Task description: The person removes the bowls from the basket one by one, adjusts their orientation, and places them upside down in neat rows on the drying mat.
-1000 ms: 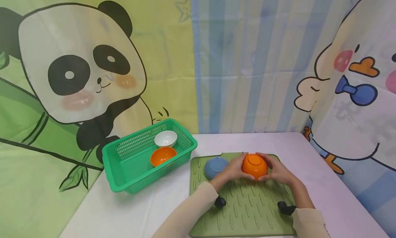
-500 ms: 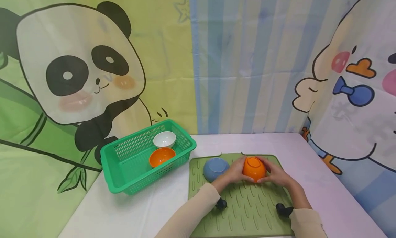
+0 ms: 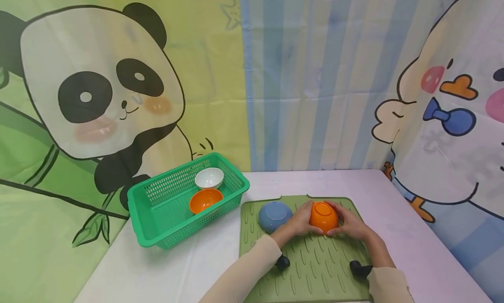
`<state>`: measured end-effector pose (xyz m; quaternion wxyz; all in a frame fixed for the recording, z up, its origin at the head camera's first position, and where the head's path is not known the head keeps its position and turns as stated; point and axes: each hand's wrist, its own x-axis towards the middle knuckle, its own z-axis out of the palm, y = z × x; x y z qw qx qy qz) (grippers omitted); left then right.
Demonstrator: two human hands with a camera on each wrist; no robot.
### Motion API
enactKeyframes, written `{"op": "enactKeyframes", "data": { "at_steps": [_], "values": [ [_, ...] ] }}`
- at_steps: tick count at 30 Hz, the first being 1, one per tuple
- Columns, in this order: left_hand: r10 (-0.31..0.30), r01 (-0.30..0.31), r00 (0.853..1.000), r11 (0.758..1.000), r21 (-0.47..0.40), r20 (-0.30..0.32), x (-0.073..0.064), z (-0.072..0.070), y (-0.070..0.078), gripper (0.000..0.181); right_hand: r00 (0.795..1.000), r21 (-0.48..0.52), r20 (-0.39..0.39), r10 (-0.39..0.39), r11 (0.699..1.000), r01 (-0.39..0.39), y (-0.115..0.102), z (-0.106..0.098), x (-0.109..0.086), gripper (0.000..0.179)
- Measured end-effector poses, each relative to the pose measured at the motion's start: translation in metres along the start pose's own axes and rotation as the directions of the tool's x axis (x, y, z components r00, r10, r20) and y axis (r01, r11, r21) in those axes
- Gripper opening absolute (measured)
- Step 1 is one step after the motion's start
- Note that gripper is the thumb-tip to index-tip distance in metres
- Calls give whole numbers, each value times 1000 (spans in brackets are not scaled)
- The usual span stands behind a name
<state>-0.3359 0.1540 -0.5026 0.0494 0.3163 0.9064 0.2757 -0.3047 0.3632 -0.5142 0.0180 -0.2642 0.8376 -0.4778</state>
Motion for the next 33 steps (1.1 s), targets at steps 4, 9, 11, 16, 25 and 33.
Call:
{"op": "enactKeyframes", "data": {
  "at_steps": [4,9,11,16,25,33],
  "values": [
    [4,-4,1000,1000,3,-1,1,1,-1,95,1000,-8,-9,14,1000,-14,0,1,0,93],
    [-13,13,1000,1000,23,2,2,1,2,96,998,-35,-32,49,998,-50,-4,4,-1,94],
    [-27,27,1000,999,34,9,1,2,2,97,997,-39,-39,69,997,-71,-6,6,-1,94],
    [-46,45,999,997,70,22,2,1,3,99,991,-42,-65,119,992,-122,-12,10,-1,87],
    [-46,44,999,996,74,19,3,1,2,98,965,-62,-182,191,977,-205,-12,14,2,72],
    [-56,55,998,997,59,30,1,-3,4,97,965,-40,-197,174,982,-185,-4,14,2,68]
  ]
}}
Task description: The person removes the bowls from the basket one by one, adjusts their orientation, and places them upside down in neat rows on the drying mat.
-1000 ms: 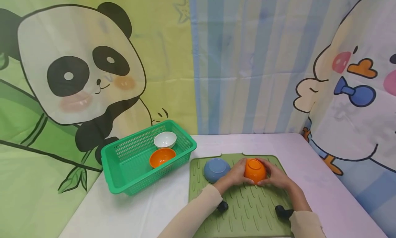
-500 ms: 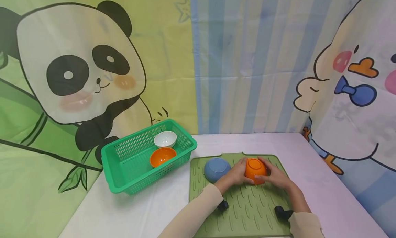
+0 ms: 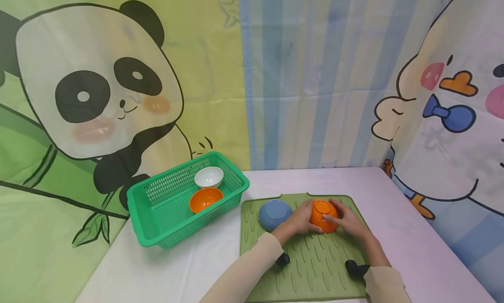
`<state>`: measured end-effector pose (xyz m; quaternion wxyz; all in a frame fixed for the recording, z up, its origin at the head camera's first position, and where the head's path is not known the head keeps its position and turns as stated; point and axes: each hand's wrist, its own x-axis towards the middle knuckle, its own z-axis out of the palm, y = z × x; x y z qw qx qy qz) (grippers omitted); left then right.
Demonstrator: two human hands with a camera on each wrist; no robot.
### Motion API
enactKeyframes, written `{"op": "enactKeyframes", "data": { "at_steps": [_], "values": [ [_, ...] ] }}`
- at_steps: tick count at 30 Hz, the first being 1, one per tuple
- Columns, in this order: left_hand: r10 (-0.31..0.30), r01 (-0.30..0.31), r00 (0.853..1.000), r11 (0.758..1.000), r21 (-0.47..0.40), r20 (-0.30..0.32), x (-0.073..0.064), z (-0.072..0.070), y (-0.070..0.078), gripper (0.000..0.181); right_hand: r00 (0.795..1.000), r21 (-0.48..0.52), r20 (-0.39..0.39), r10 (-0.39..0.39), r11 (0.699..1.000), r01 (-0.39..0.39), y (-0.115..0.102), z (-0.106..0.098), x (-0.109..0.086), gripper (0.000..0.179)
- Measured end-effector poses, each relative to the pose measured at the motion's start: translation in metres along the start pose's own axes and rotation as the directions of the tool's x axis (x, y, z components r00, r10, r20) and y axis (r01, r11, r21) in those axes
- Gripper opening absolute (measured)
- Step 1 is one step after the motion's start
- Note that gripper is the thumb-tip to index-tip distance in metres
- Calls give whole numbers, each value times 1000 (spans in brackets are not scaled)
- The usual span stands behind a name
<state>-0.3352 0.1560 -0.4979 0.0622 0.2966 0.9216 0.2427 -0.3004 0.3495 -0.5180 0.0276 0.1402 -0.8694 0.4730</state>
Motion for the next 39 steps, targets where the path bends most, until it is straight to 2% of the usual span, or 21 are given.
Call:
{"op": "enactKeyframes", "data": {
  "at_steps": [8,12,17,19,21,23,25,26,28,29,30,32,34,35,37,39],
  "values": [
    [11,-11,1000,999,40,-2,0,-2,-3,97,1000,56,10,6,998,-6,-2,3,2,65],
    [18,-18,1000,999,31,3,1,-3,-5,97,1000,57,14,9,998,-10,1,5,3,65],
    [28,-28,999,1000,-5,22,1,-11,-8,97,1000,53,5,29,998,-29,7,9,6,65],
    [32,-33,999,999,9,15,-1,-17,-9,96,999,54,10,32,998,-32,8,10,7,65],
    [55,-54,998,998,33,-31,-3,-27,-10,91,999,53,17,29,998,-30,7,11,6,64],
    [102,-98,987,995,36,-122,-6,-44,-9,82,999,57,8,34,998,-34,5,9,5,64],
    [168,-174,956,985,-2,-242,-8,-68,-9,68,999,38,-3,32,999,-32,3,6,2,63],
    [203,-226,931,973,-43,-303,-9,-82,-9,61,999,33,-14,40,999,-39,3,5,1,63],
    [248,-329,877,934,-138,-413,-12,-114,-12,48,998,18,-28,48,999,-47,3,2,0,62],
    [252,-375,850,906,-195,-462,-15,-130,-15,42,998,8,-28,48,999,-48,4,1,-1,62],
    [235,-402,833,879,-257,-500,-17,-147,-19,38,998,3,-28,48,999,-48,4,0,-1,62],
    [160,-427,806,824,-372,-570,-23,-179,-32,34,999,5,-27,46,999,-46,5,-2,-2,63],
    [28,-413,796,756,-509,-604,-30,-207,-52,31,999,12,-27,42,999,-42,6,-2,-2,63],
    [-50,-398,795,710,-581,-605,-33,-220,-65,31,999,16,-24,38,999,-37,5,-2,-3,63],
    [-190,-365,791,617,-697,-582,-40,-240,-95,31,999,18,-22,30,999,-29,5,-1,-3,62],
    [-318,-316,784,534,-784,-533,-49,-254,-128,32,999,21,-26,32,999,-31,5,0,-3,62]
  ]
}}
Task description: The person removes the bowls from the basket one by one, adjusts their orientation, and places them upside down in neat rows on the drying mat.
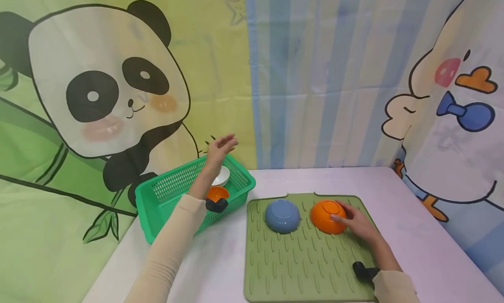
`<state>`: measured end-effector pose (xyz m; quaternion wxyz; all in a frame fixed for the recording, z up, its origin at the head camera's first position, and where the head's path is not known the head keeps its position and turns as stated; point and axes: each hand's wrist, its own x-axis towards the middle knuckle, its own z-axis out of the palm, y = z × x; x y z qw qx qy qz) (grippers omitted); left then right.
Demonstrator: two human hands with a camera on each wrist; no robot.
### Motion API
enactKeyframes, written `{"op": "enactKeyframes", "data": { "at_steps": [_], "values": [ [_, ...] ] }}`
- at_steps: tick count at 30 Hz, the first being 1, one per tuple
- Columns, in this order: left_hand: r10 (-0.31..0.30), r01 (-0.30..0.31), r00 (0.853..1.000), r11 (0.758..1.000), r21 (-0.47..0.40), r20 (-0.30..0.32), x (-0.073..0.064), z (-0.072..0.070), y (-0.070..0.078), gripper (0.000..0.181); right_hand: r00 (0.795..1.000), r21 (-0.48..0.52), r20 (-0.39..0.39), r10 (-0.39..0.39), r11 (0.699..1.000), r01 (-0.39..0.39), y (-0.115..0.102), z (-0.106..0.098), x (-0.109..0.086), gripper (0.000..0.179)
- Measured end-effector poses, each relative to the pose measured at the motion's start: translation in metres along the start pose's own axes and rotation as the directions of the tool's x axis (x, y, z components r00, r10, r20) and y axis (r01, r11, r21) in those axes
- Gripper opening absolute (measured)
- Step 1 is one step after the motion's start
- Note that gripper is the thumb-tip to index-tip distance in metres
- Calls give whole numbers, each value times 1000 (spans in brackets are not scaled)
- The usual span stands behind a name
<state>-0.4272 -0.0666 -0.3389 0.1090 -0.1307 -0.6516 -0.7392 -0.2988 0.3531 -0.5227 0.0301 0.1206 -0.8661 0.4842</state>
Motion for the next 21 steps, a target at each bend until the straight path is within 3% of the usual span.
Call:
{"op": "enactKeyframes", "data": {
  "at_steps": [3,5,10,13,17,21],
  "values": [
    [-123,118,987,992,-51,-104,14,-44,-15,36,1000,-5,-7,-3,1000,3,1,-2,-1,61],
    [-183,174,966,983,-63,-181,19,-69,-26,39,1000,-5,-14,-1,1000,1,3,-2,-1,61],
    [-247,252,919,967,-24,-307,22,-114,-56,40,1000,5,-24,4,1000,-4,9,-1,0,61],
    [-259,291,915,955,61,-310,18,-130,-70,44,1000,23,-27,5,1000,-5,11,0,1,61],
    [-289,339,926,920,198,-243,13,-142,-85,56,1000,38,-30,-5,999,6,11,0,0,61],
    [-318,355,932,893,275,-172,15,-147,-101,69,999,28,-36,-7,1000,8,9,-1,-2,61]
  ]
}}
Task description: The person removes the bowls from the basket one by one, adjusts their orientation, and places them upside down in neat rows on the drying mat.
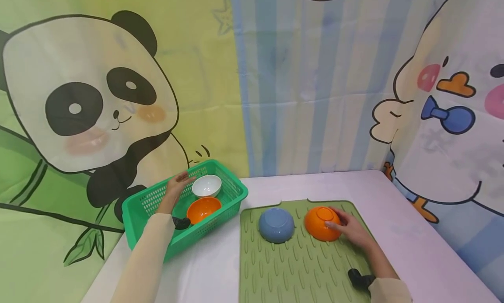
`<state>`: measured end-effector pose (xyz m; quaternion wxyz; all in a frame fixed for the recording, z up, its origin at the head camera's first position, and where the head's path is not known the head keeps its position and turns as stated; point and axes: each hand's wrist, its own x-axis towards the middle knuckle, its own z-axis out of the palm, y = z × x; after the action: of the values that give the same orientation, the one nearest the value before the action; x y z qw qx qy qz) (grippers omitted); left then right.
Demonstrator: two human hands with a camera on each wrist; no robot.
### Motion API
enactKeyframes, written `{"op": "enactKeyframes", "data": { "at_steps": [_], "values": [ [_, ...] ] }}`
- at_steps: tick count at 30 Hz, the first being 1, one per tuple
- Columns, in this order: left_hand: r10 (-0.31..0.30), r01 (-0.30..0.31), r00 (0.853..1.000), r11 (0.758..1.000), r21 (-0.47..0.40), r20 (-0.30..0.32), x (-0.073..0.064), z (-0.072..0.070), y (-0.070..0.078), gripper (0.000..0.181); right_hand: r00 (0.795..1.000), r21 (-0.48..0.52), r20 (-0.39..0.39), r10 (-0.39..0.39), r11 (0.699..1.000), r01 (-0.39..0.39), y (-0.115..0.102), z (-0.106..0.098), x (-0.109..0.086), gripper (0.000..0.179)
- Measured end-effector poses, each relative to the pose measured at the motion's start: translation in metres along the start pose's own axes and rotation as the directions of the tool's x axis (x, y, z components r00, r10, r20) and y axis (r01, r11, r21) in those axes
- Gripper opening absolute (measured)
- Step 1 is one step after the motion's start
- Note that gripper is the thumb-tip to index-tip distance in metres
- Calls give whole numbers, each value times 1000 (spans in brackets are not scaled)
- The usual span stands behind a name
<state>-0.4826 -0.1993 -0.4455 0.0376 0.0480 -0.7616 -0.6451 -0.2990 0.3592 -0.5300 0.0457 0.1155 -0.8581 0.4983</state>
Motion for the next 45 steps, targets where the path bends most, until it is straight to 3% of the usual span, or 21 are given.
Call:
{"op": "enactKeyframes", "data": {
  "at_steps": [5,14,20,24,32,45],
  "values": [
    [8,-11,998,999,41,65,4,1,-13,79,1000,-39,-6,18,999,-19,-2,1,-1,62],
    [21,-36,993,991,131,112,2,0,-21,79,1000,-49,-7,20,999,-21,-2,1,0,62],
    [45,-99,979,958,268,200,1,2,-24,93,1000,-40,2,25,999,-25,-7,1,-1,62],
    [55,-121,975,944,307,214,0,4,-24,96,999,-21,5,35,999,-34,-6,0,0,62],
    [87,-148,974,943,297,211,0,7,-25,94,1000,-27,6,26,999,-25,-2,0,0,62],
    [53,-102,976,968,230,210,3,6,-29,71,1000,-23,5,28,999,-27,1,0,1,61]
  ]
}}
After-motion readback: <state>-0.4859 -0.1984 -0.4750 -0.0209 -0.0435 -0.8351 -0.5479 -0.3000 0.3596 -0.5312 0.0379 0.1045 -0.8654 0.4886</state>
